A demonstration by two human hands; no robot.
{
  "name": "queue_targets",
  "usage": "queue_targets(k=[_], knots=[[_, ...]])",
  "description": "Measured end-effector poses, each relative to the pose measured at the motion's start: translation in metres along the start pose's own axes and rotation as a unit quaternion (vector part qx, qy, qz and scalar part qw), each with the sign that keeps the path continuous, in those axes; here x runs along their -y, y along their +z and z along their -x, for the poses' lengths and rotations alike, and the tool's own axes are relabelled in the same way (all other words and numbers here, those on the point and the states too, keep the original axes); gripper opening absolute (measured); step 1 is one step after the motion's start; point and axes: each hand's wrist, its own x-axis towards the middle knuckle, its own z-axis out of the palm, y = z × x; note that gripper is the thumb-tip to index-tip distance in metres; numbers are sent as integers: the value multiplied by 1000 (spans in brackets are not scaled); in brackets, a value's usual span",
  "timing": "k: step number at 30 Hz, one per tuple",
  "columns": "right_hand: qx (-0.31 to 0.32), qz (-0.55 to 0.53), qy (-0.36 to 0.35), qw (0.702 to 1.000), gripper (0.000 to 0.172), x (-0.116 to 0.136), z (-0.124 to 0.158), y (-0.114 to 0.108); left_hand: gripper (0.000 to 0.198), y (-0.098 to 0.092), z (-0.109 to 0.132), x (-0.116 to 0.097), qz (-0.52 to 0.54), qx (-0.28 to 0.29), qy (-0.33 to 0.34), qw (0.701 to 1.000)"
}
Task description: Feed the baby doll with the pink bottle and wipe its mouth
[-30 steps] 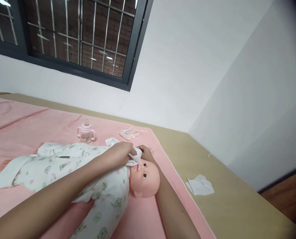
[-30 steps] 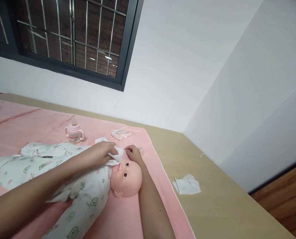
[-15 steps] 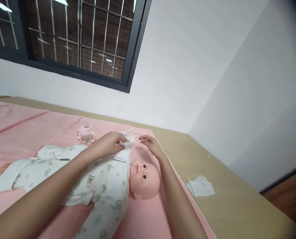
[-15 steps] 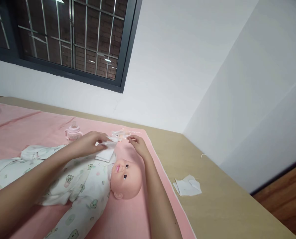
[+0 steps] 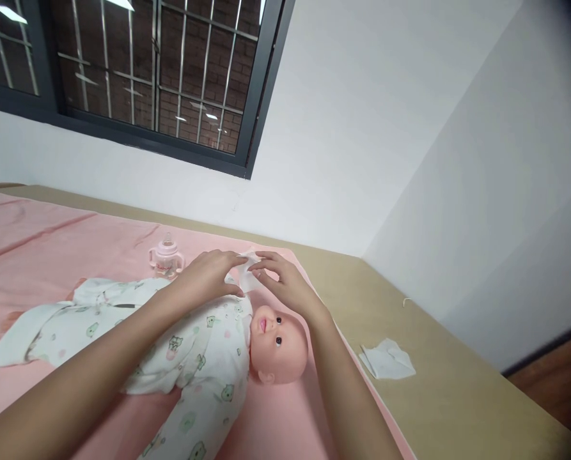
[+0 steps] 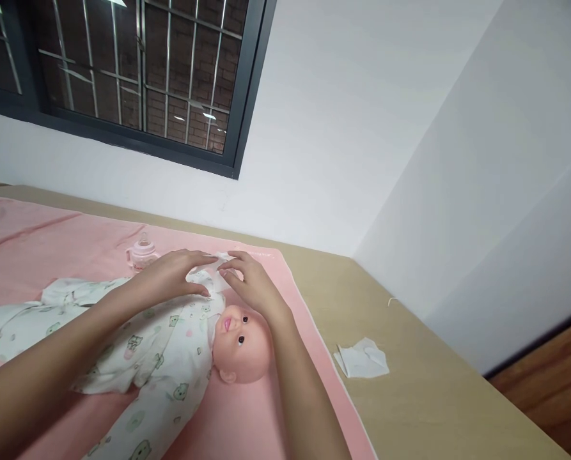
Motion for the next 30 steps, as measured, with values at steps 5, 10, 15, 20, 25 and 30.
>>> queue_targets(k=[5,10,15,20,25,30], knots=[[-7,-12,-3,1000,22,-10,-5,-1,51,-2,2,-3,67,5,3,998],[-64,31,80,994,25,-41,-9,-11,44,-16,3,9,83,-29,-65,994],[-67,69,165,982,33,-70,-9,-16,44,-38,6,33,110,-59,-125,984],[-61,73,208,974,36,-85,-19,-16,46,-55,8,69,138,-99,-186,968],[-63,96,226,967,42,-96,-49,-18,50,-65,11,113,175,-145,-259,939],[-19,-4,182,983,39,-98,-85,-17,56,-61,12,142,156,-113,-335,922]])
